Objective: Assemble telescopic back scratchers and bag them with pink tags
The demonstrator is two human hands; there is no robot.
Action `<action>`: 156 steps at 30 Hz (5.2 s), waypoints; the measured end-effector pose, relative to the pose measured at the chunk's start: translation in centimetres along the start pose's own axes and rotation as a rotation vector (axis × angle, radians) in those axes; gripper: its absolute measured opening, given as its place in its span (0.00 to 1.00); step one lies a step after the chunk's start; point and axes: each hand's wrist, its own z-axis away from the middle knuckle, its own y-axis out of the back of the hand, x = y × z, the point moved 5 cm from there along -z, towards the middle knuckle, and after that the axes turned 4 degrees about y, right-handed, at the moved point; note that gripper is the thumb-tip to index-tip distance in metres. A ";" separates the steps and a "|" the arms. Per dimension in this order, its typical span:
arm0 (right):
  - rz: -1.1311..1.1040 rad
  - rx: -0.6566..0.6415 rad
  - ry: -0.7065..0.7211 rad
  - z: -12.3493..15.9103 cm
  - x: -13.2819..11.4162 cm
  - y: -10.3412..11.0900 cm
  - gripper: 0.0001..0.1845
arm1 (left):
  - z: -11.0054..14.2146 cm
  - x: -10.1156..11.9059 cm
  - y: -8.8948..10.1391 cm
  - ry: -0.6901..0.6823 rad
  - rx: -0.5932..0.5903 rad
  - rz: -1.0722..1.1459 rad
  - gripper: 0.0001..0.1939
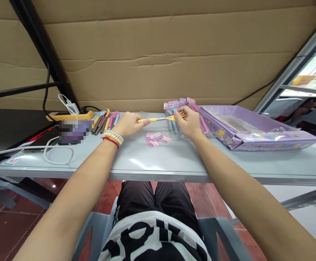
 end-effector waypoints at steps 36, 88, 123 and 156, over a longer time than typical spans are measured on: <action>0.043 -0.045 0.042 -0.1 0.1 0.2 0.08 | 0.0 0.2 -0.3 0.002 -0.080 0.032 0.28; -0.774 -0.537 -0.271 1.6 -1.1 -1.9 0.24 | 0.4 1.6 -1.0 -0.146 -0.137 0.158 0.25; -0.581 -0.323 -0.431 0.5 0.6 -1.7 0.34 | 0.0 -4.0 -1.2 0.391 -0.270 -0.246 0.19; -0.039 -0.586 -0.110 1.6 -1.0 -2.2 0.24 | -0.2 -1.6 0.1 0.271 0.041 0.316 0.05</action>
